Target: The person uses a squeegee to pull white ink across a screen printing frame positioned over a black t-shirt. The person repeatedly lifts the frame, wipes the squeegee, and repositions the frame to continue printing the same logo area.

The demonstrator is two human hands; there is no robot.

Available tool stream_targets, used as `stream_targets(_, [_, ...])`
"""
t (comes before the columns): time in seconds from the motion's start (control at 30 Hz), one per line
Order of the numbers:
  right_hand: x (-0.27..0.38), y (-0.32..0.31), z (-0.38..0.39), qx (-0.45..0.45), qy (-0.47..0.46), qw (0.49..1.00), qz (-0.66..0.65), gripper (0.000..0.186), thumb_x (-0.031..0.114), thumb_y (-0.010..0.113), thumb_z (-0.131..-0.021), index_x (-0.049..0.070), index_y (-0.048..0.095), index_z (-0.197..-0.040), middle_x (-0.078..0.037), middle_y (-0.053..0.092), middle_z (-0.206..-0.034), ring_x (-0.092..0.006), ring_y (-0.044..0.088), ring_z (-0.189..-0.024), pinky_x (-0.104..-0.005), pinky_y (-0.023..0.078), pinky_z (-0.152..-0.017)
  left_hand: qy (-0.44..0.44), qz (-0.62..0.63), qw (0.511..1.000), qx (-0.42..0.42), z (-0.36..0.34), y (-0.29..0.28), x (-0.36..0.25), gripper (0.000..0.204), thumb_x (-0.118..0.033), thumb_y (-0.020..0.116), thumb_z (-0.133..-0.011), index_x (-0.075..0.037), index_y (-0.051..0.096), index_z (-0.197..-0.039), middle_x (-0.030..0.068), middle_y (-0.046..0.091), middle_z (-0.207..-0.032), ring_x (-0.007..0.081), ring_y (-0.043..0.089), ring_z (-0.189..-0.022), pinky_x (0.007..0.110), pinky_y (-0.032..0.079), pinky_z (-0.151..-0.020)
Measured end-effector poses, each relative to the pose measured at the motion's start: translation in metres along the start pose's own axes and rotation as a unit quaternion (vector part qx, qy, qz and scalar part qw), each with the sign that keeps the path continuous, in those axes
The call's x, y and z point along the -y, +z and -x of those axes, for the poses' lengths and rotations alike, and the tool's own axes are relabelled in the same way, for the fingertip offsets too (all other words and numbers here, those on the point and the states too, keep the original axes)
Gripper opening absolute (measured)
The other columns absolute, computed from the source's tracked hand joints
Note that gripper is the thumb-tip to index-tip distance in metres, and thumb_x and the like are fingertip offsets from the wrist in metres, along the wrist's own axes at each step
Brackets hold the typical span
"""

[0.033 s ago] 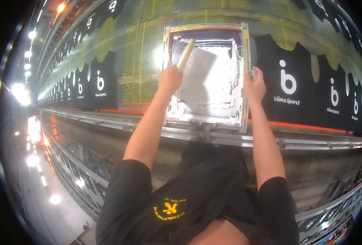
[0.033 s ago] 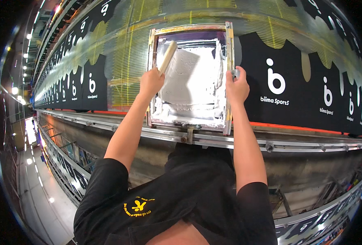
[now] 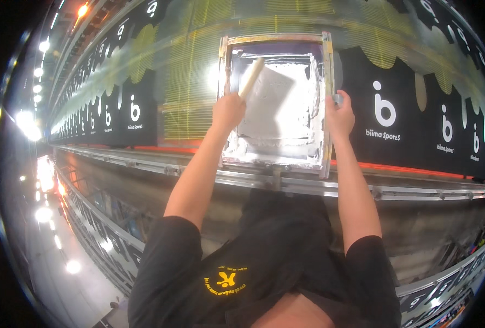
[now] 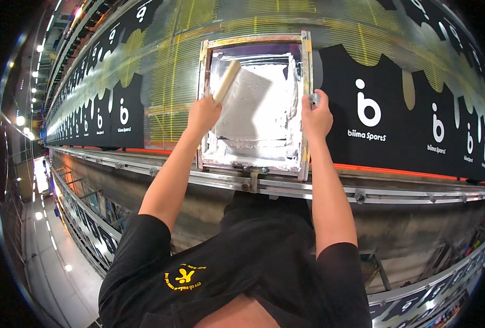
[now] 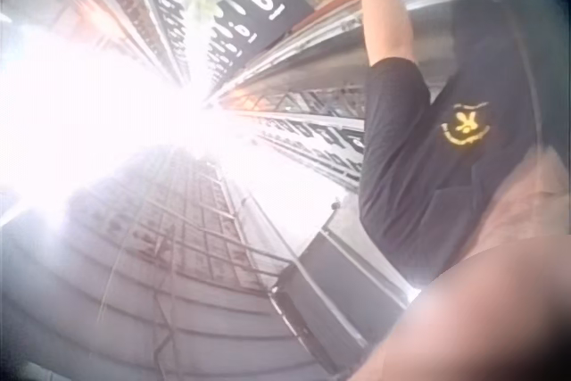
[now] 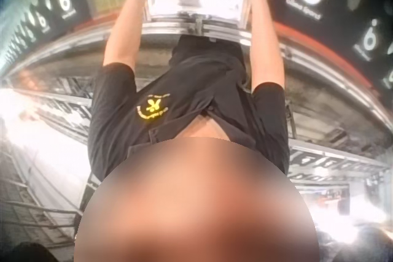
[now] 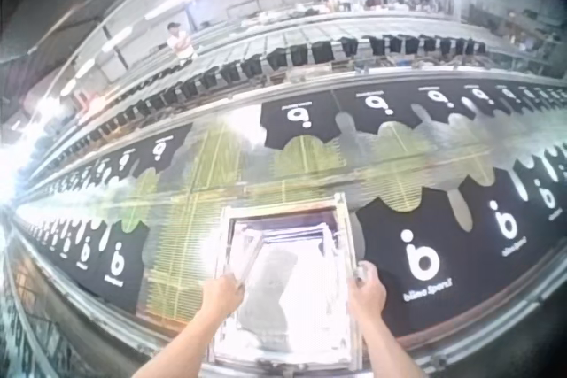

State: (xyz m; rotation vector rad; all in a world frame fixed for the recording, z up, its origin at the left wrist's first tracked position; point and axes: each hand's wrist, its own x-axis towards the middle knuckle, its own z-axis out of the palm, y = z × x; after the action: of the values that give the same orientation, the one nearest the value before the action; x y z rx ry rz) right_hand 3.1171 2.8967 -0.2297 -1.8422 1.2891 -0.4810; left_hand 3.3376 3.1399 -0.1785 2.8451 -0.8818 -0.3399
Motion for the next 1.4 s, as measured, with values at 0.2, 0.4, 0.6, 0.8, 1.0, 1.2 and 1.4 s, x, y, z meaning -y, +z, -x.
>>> stream_targets(0.2, [-0.004, 0.011, -0.013, -0.037, -0.035, 0.999, 0.005, 0.053, 0.045, 0.072, -0.092, 0.019, 0.065, -0.137, -0.009, 0.075, -0.084, -0.0307, 0.074, -0.079, -0.0431, 0.056, -0.075, 0.217, -0.008, 0.975, 0.057, 0.017, -0.032, -0.031, 0.024, -0.027, 0.074, -0.093, -0.013, 0.077, -0.112, 0.0130, 0.078, -0.096, 0.0359, 0.075, -0.089, 0.049, 0.059, -0.074])
stream_targets(0.4, [-0.003, 0.006, -0.009, -0.040, -0.020, 0.999, 0.018, 0.051, 0.046, 0.074, -0.092, 0.018, 0.067, -0.134, -0.004, 0.066, -0.073, -0.0240, 0.068, -0.069, -0.0404, 0.054, -0.069, 0.282, -0.061, 0.953, 0.096, -0.094, -0.061, -0.052, 0.022, -0.027, 0.070, -0.095, -0.019, 0.076, -0.114, 0.0064, 0.078, -0.099, 0.0316, 0.075, -0.094, 0.048, 0.059, -0.078])
stream_targets(0.6, [0.017, -0.001, -0.002, 0.002, 0.051, 0.998, 0.046, 0.050, 0.042, 0.073, -0.096, 0.014, 0.065, -0.137, -0.010, 0.074, -0.101, -0.0232, 0.070, -0.091, -0.0367, 0.054, -0.087, 0.273, -0.036, 0.954, 0.121, -0.179, -0.044, -0.046, 0.023, -0.033, 0.073, -0.094, -0.016, 0.077, -0.108, 0.0086, 0.078, -0.092, 0.0327, 0.074, -0.093, 0.047, 0.058, -0.079])
stream_targets(0.8, [0.020, -0.004, -0.045, -0.098, -0.234, 0.954, 0.157, 0.058, 0.039, 0.087, -0.087, 0.003, 0.068, -0.129, -0.013, 0.072, -0.108, -0.0290, 0.068, -0.099, -0.0416, 0.053, -0.090, 0.239, -0.072, 0.954, 0.163, -0.185, -0.065, -0.018, 0.045, -0.056, 0.075, -0.089, -0.011, 0.081, -0.093, 0.0106, 0.078, -0.090, 0.0325, 0.075, -0.092, 0.046, 0.059, -0.080])
stream_targets(1.0, [0.165, 0.033, -0.119, 0.196, -0.329, 0.895, 0.229, 0.053, 0.048, 0.088, -0.082, 0.005, 0.077, -0.111, -0.014, 0.076, -0.109, -0.0333, 0.070, -0.105, -0.0436, 0.055, -0.091, 0.209, -0.068, 0.961, 0.166, -0.196, -0.052, -0.012, 0.052, -0.059, 0.076, -0.086, -0.008, 0.082, -0.094, 0.0129, 0.078, -0.088, 0.0356, 0.074, -0.088, 0.047, 0.060, -0.081])
stream_targets(1.2, [0.149, 0.063, -0.109, 0.205, -0.274, 0.875, 0.344, 0.043, 0.051, 0.083, -0.086, 0.012, 0.079, -0.102, -0.008, 0.076, -0.087, -0.0297, 0.074, -0.083, -0.0436, 0.057, -0.074, 0.214, -0.093, 0.963, 0.137, -0.184, -0.050, -0.014, 0.053, -0.061, 0.079, -0.082, -0.009, 0.083, -0.092, 0.0127, 0.078, -0.086, 0.0346, 0.075, -0.085, 0.046, 0.059, -0.079])
stream_targets(1.4, [0.108, 0.041, -0.030, 0.215, -0.285, 0.874, 0.331, 0.039, 0.051, 0.084, -0.085, 0.013, 0.078, -0.094, -0.009, 0.075, -0.080, -0.0317, 0.074, -0.078, -0.0448, 0.057, -0.069, 0.224, -0.088, 0.957, 0.159, -0.095, -0.036, -0.003, 0.052, -0.064, 0.080, -0.081, -0.014, 0.084, -0.094, 0.0118, 0.077, -0.081, 0.0341, 0.075, -0.080, 0.047, 0.060, -0.074])
